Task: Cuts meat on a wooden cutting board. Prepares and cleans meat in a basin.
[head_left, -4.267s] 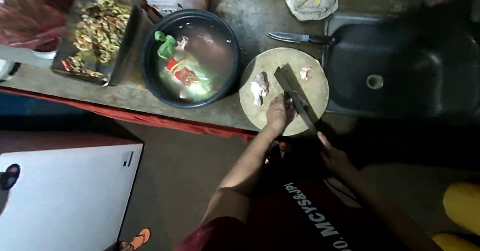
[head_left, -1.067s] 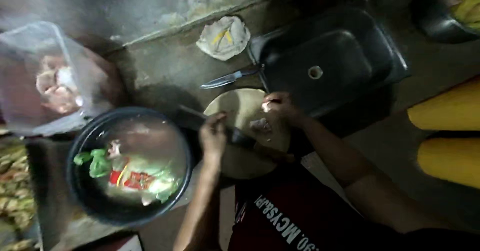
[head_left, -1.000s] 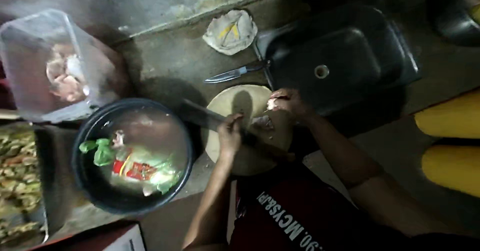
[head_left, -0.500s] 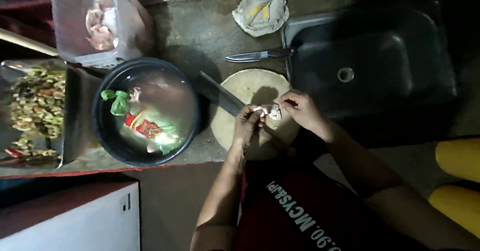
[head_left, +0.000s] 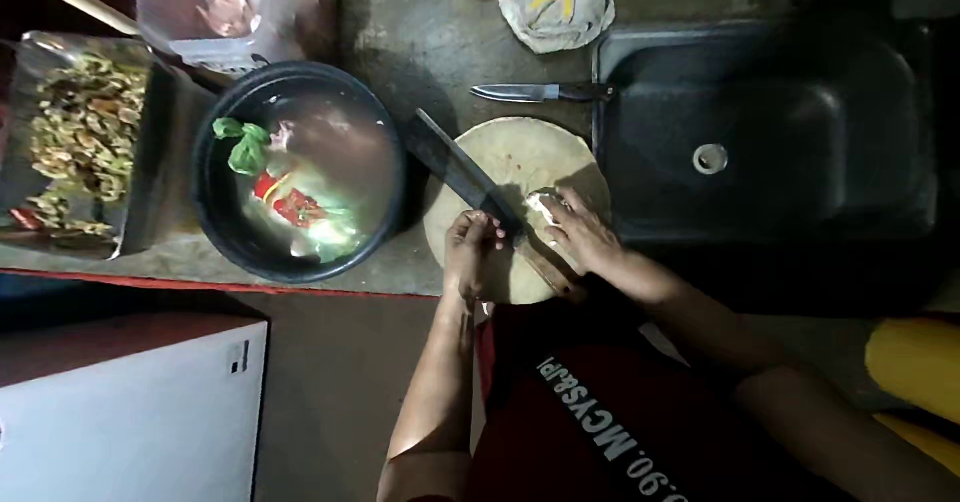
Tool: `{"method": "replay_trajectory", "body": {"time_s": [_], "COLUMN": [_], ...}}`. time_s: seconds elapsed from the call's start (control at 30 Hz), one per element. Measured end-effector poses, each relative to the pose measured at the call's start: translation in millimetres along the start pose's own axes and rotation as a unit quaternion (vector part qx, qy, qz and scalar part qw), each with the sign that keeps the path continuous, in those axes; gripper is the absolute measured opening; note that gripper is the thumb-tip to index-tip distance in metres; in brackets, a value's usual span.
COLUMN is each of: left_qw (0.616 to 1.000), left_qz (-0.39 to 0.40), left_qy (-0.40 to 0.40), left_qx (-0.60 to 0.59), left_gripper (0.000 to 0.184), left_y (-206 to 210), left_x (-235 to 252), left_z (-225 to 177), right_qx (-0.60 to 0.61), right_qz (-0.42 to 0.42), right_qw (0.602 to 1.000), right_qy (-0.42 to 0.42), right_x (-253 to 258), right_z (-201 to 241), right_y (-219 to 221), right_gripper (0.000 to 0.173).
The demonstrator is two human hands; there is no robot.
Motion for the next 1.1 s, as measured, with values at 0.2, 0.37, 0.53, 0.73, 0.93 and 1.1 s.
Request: {"method": "replay_trajectory", "body": {"time_s": [0.2, 0.37, 0.53, 0.73, 0.93, 1.1], "left_qw": [0.999, 0.996, 0.992, 0.993, 0.956, 0.876], "left_qz": [0.011, 0.041, 0.094, 0.090, -0.049, -0.157], "left_qy": [-0.025, -0.031, -0.040, -0.007, 0.220, 0.193], "left_qx": [0.042, 0.077, 0.078, 0.074, 0.189, 0.414], "left_gripper": [0.021, 0.026, 0.043, 0.023, 0.021, 0.031], "left_y": [19.3, 31.2, 64.6, 62.9, -0.5, -90.8], "left_x": [-7.9, -5.2, -3.1, 7.9, 28.1, 68.0], "left_z": [5.5, 7.9, -12.0, -31.6, -83.0, -111.3], "right_qx": [0.172, 0.496, 0.448, 0.385, 0.358, 0.354], "right_qz": [-0.034, -0.006, 0.013, -0.040, -0.048, -0.050], "right_qw": [0.983, 0.862, 0.892, 0.922, 0.932, 0.932], "right_qy": [0.055, 0.108, 0.058, 0.012, 0.034, 0.067], "right_x": [29.6, 17.7, 4.1, 7.9, 13.3, 7.0], "right_z": [-32.2, -41.6, -14.8, -3.4, -2.3, -6.4], "right_y": [-9.2, -13.5, -27.5, -28.3, -13.3, 5.4], "right_gripper": [0.033, 0.029, 0.027, 0.025, 0.034, 0.028]}}
Point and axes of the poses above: each hand's wrist, its own x-axis towards the middle knuckle, its own y-axis out of the palm, z = x × y, the point moved 3 cm from there along x, towards the middle knuckle, and after that the axes turned 1 degree about -z, right-handed, at the moved point
